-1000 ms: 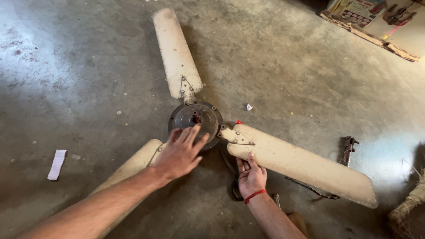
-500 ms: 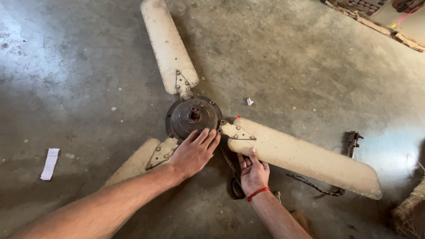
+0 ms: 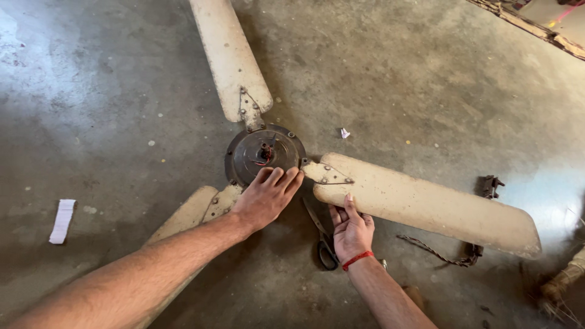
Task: The person kneels on a concrete floor servicing a disassembled ceiling fan lying flat. They hold a fan blade steady with one hand while using a red screwdriver to unscrew the mounting screws attaching the blades to the central motor hub, working around the hub screw by screw.
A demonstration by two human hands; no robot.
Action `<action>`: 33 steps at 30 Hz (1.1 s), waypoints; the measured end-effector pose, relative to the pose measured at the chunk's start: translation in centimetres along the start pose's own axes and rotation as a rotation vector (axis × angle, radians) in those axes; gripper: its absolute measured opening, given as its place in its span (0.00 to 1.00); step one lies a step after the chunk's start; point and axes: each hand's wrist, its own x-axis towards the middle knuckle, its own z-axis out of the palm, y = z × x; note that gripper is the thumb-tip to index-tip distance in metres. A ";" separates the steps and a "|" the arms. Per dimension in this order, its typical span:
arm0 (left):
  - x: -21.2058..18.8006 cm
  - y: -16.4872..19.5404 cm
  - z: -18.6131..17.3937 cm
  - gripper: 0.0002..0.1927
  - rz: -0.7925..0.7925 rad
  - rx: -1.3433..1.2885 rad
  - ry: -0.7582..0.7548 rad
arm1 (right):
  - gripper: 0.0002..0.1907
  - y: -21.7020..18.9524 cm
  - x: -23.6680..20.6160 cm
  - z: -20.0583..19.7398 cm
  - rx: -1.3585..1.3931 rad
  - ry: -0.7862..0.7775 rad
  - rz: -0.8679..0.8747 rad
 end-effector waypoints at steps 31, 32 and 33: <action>0.8 0.1 0.8 0.43 -0.083 -0.209 -0.081 | 0.11 -0.8 0.1 -0.2 -0.020 -0.002 0.007; 0.8 0.1 0.6 0.42 -0.084 -0.213 -0.073 | 0.11 -1.0 0.3 -0.4 -0.028 -0.011 0.007; 0.7 0.1 0.5 0.42 -0.085 -0.215 -0.066 | 0.11 -1.1 0.5 -0.5 -0.034 -0.018 0.011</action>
